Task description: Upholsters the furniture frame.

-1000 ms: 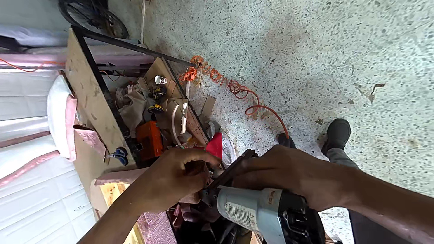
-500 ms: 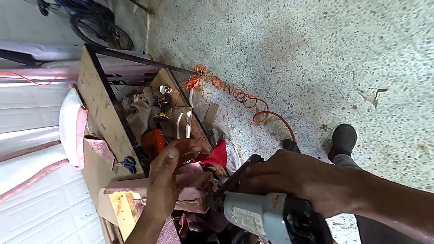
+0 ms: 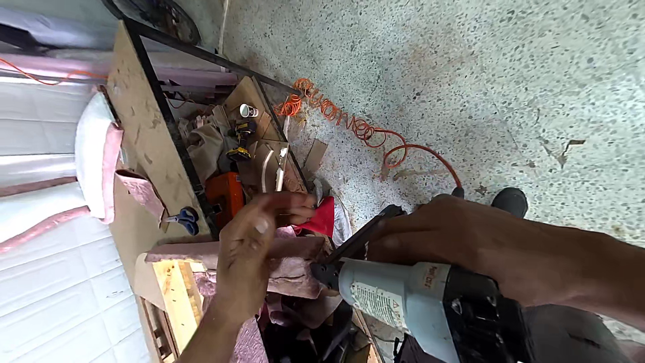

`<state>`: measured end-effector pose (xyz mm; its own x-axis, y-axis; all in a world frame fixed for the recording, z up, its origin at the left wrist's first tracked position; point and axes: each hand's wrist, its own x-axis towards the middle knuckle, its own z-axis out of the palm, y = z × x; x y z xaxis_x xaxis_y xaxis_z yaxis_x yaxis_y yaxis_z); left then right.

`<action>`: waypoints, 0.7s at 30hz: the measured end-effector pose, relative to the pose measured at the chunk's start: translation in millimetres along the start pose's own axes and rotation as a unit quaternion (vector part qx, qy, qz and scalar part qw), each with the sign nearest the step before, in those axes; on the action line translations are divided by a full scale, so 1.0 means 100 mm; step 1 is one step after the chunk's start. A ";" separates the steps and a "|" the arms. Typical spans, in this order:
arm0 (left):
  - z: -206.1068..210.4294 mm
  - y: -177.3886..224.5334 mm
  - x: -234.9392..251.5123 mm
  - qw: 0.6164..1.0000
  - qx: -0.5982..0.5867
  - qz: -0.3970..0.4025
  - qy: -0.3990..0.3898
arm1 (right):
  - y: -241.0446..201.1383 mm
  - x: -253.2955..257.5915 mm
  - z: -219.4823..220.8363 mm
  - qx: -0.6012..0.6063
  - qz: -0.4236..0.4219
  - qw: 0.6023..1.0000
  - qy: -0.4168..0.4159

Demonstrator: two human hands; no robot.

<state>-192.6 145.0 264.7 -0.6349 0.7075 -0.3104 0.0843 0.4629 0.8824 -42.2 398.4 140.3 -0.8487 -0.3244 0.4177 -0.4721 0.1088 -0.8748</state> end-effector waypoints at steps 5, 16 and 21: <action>-0.31 0.03 -0.18 0.947 0.211 -0.124 -0.207 | 0.05 -0.15 -0.10 -0.024 0.028 0.999 -0.005; -0.29 -0.02 -0.09 0.962 0.118 -0.142 -0.201 | -0.17 -0.11 0.02 -0.026 0.010 1.000 -0.011; -0.29 -0.03 -0.08 0.967 0.091 -0.144 -0.190 | -0.22 -0.06 -0.03 -0.051 0.008 0.999 -0.001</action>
<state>-210.2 122.2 274.6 -0.3267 0.6642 -0.6724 0.1021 0.7321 0.6735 -27.3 400.4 157.6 -0.8558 -0.3230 0.4040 -0.4807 0.2084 -0.8518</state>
